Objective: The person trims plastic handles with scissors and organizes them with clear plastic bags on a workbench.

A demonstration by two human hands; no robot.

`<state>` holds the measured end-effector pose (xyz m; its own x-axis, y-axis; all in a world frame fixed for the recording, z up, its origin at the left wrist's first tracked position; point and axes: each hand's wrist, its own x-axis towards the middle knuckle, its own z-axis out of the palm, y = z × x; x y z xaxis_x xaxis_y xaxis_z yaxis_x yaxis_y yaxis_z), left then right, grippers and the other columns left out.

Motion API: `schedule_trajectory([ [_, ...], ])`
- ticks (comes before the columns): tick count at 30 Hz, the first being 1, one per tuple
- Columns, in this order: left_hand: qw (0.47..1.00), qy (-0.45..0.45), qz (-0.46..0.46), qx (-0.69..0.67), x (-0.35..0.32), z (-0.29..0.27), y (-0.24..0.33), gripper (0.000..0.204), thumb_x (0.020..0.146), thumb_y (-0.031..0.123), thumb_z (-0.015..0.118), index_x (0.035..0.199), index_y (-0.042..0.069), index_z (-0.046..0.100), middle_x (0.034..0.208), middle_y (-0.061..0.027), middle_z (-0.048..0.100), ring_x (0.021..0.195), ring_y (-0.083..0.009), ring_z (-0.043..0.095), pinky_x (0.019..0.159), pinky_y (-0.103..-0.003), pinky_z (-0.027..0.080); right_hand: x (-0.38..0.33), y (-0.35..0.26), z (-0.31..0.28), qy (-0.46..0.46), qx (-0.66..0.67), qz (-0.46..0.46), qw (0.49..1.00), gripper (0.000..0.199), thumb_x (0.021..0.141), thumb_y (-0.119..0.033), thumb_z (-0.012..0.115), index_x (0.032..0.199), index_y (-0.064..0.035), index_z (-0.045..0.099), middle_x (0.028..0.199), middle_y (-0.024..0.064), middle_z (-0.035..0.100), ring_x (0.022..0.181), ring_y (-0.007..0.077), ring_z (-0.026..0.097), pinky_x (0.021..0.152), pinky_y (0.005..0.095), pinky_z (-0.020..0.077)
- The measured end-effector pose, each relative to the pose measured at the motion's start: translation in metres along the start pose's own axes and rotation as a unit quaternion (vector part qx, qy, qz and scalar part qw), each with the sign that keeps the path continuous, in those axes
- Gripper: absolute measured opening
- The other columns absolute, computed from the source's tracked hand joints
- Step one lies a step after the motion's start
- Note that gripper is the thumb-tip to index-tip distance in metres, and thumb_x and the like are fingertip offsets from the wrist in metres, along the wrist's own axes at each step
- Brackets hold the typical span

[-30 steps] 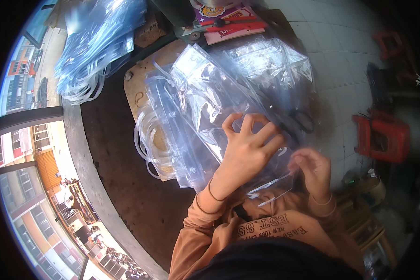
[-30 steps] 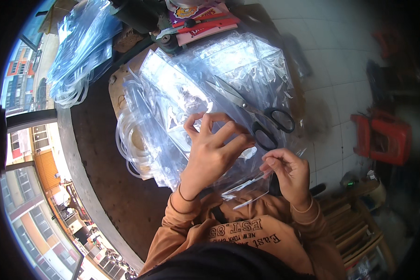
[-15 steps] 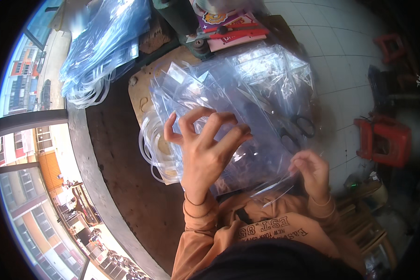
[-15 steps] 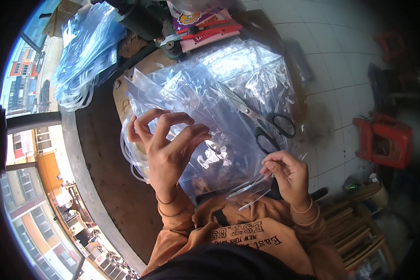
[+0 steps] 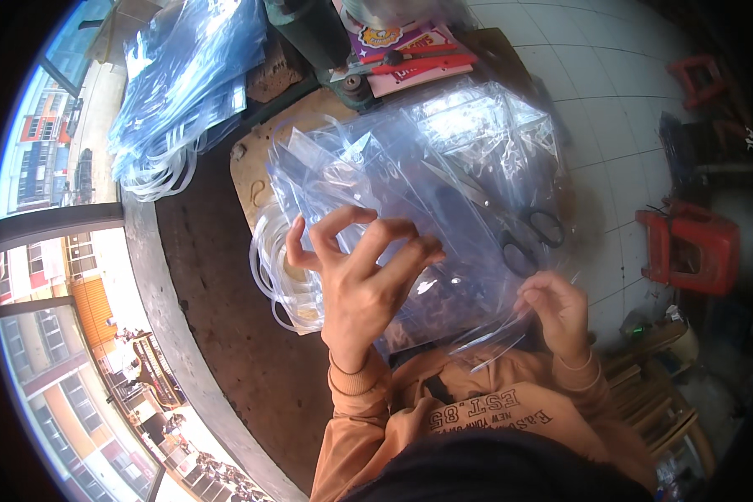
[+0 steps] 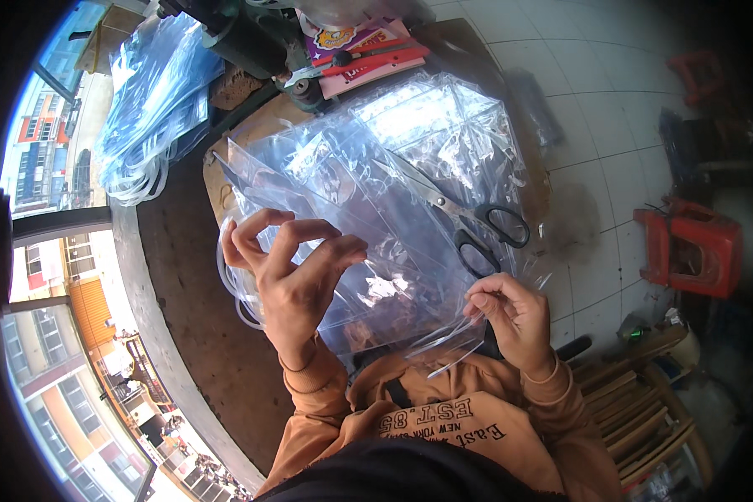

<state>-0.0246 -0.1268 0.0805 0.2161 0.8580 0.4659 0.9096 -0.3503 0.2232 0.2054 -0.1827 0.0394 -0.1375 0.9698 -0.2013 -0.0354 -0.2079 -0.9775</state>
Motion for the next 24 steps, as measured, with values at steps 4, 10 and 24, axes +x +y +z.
schedule_trajectory([
  [4, 1.0, 0.011, 0.006, -0.002, -0.002, 0.0, -0.001, 0.013, 0.059, 0.033, 0.072, 0.069, 0.027, 0.065, 0.08, 0.0131, 0.053, 0.095, -0.0147, 0.046, 0.097, -0.047, 0.014, -0.001, 0.001, -0.001, -0.006, -0.004, -0.001, 1.0, 0.012, 0.09, -0.007, 0.054, 0.089, 0.0041, 0.057, 0.076, 0.0066, 0.06, 0.067, 0.0089, 0.058, 0.059, 0.0202, 0.0475],
  [10, 1.0, 0.01, 0.002, 0.014, -0.002, -0.007, 0.005, 0.02, 0.052, 0.039, 0.072, 0.068, 0.027, 0.068, 0.079, 0.0122, 0.056, 0.095, -0.0163, 0.047, 0.098, -0.044, 0.019, -0.002, 0.0, -0.004, -0.017, -0.024, -0.016, 0.999, 0.01, 0.09, -0.005, 0.053, 0.089, 0.0043, 0.057, 0.077, 0.0069, 0.06, 0.068, 0.0092, 0.059, 0.059, 0.0204, 0.0479],
  [24, 0.997, 0.066, 0.037, 0.028, 0.016, -0.02, -0.043, 0.016, 0.055, 0.033, 0.074, 0.067, 0.027, 0.067, 0.08, 0.0133, 0.058, 0.094, -0.0151, 0.049, 0.097, -0.043, 0.017, -0.005, -0.001, -0.003, -0.015, -0.028, -0.031, 0.999, 0.01, 0.089, -0.006, 0.054, 0.088, 0.0039, 0.056, 0.077, 0.0069, 0.06, 0.069, 0.0097, 0.06, 0.059, 0.0203, 0.0485],
])
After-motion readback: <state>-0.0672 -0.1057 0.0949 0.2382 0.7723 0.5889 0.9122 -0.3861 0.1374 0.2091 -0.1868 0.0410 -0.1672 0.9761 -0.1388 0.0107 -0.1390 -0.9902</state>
